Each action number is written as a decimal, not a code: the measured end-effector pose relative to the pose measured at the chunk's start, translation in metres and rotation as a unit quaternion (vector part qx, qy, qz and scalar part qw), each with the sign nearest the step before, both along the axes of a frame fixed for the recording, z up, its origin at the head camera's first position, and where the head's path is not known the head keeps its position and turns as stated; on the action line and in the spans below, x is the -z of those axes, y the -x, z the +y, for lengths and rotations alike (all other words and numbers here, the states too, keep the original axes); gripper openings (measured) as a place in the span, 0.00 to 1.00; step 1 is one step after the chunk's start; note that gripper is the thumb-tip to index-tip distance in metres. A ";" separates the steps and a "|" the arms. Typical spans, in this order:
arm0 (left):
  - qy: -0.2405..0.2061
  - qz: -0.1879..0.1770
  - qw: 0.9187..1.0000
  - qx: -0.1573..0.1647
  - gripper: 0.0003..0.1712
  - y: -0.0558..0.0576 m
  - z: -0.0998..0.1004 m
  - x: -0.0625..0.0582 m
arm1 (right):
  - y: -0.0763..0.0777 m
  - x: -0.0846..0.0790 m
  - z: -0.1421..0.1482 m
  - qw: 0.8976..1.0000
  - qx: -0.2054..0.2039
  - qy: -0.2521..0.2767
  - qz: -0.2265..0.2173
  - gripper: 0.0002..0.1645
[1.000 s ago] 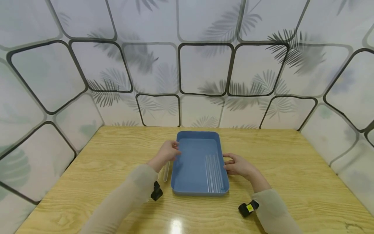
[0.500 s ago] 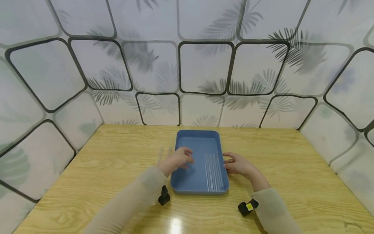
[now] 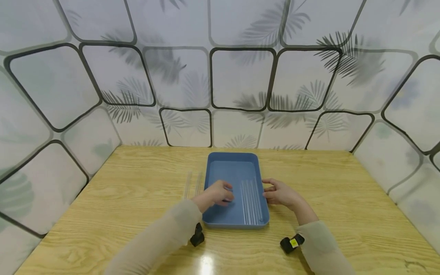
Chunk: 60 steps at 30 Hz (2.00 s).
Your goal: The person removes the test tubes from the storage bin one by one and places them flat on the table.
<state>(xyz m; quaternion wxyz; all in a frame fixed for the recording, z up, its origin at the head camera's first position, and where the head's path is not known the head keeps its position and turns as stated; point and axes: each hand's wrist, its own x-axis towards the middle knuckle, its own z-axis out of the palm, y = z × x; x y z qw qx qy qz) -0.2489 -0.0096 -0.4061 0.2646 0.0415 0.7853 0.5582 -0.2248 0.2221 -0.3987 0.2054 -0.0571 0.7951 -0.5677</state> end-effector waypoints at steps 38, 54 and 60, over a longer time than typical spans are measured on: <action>-0.015 -0.029 0.999 -0.023 0.22 -0.015 0.029 -0.008 | 0.001 -0.001 -0.001 1.000 0.005 -0.001 -0.013 0.34; 0.091 0.070 0.993 -0.040 0.20 -0.018 0.039 -0.003 | 0.002 -0.002 -0.001 1.000 -0.012 0.000 -0.008 0.34; 0.144 0.107 0.983 -0.031 0.21 -0.018 0.042 0.001 | 0.002 -0.002 -0.001 1.000 -0.005 -0.001 -0.009 0.34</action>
